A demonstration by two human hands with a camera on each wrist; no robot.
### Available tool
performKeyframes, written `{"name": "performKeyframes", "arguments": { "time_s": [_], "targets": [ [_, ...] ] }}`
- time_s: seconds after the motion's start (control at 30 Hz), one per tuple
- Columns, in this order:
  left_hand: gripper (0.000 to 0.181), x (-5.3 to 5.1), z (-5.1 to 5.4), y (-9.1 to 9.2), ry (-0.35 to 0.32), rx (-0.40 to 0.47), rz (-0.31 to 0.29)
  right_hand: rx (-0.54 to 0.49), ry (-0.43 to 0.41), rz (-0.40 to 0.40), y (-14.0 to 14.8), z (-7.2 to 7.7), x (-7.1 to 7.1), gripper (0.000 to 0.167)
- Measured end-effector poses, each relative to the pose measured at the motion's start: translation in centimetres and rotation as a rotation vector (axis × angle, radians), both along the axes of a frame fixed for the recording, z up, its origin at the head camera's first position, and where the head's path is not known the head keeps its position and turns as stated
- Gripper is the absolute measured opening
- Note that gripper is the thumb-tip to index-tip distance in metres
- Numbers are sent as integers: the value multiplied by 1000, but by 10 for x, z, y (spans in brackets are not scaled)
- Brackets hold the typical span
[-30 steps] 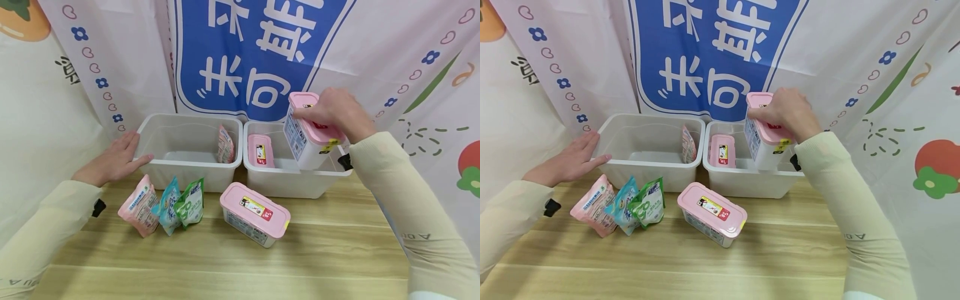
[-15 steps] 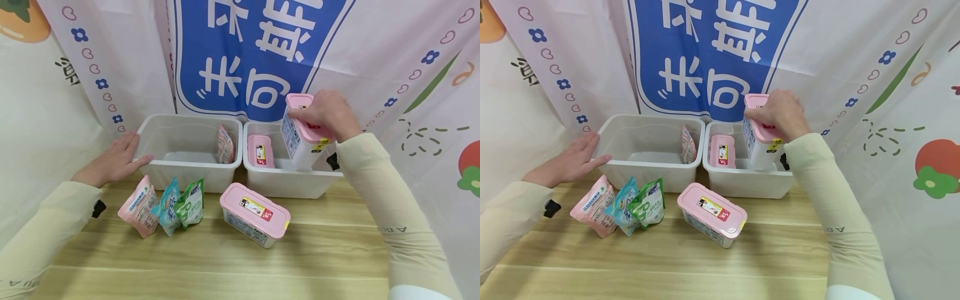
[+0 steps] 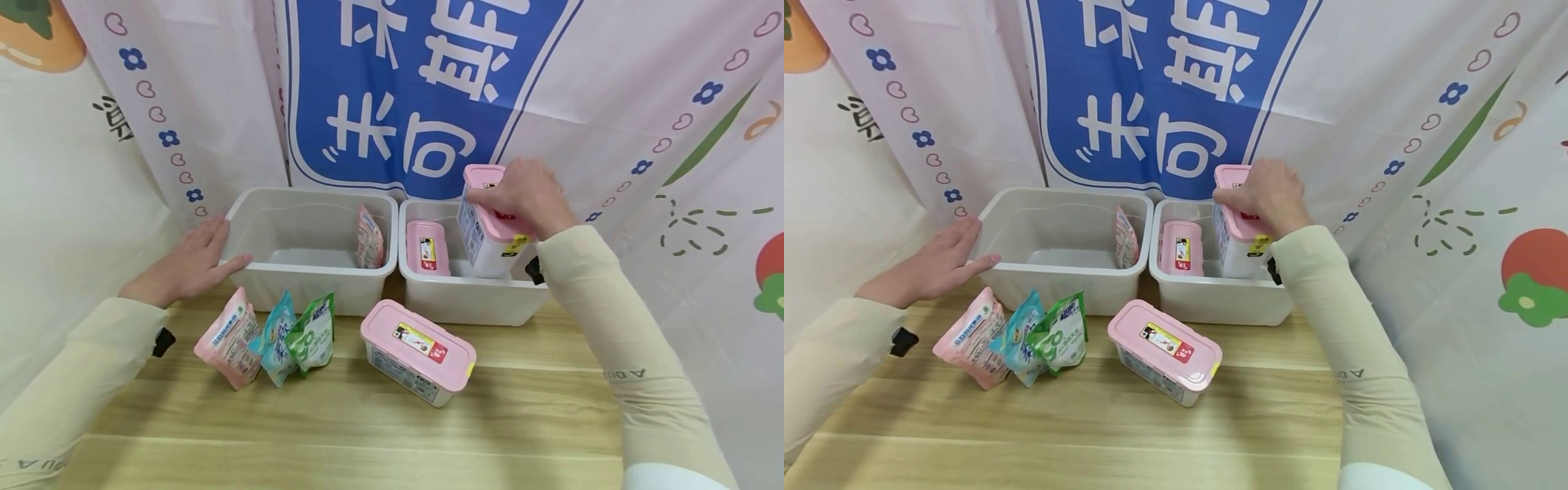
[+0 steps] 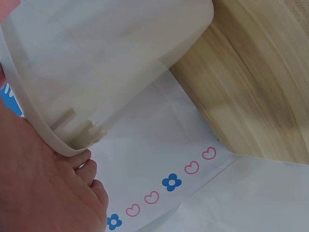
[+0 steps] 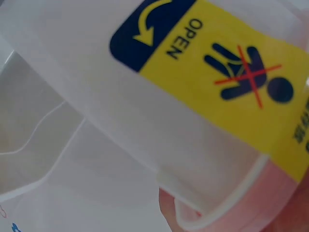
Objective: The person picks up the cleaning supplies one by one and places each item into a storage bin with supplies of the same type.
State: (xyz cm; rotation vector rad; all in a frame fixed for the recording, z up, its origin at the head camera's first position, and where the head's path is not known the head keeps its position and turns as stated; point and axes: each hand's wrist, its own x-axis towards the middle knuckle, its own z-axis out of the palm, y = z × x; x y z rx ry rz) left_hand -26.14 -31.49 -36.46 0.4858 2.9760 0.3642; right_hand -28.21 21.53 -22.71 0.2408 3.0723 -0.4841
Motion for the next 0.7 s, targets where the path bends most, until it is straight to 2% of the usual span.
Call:
{"name": "performKeyframes", "arguments": {
  "time_s": [0.27,0.5,0.7],
  "targets": [
    [98,1,0,0,-6,-16,6,-38,-5,-26,-1,-16,-5,68],
    [99,0,-1,0,-8,-17,5,55,-25,-35,-3,-32,-12,69],
    [99,-1,-1,0,-2,-15,6,69,-11,-14,-4,-43,-16,67]
  ]
}}
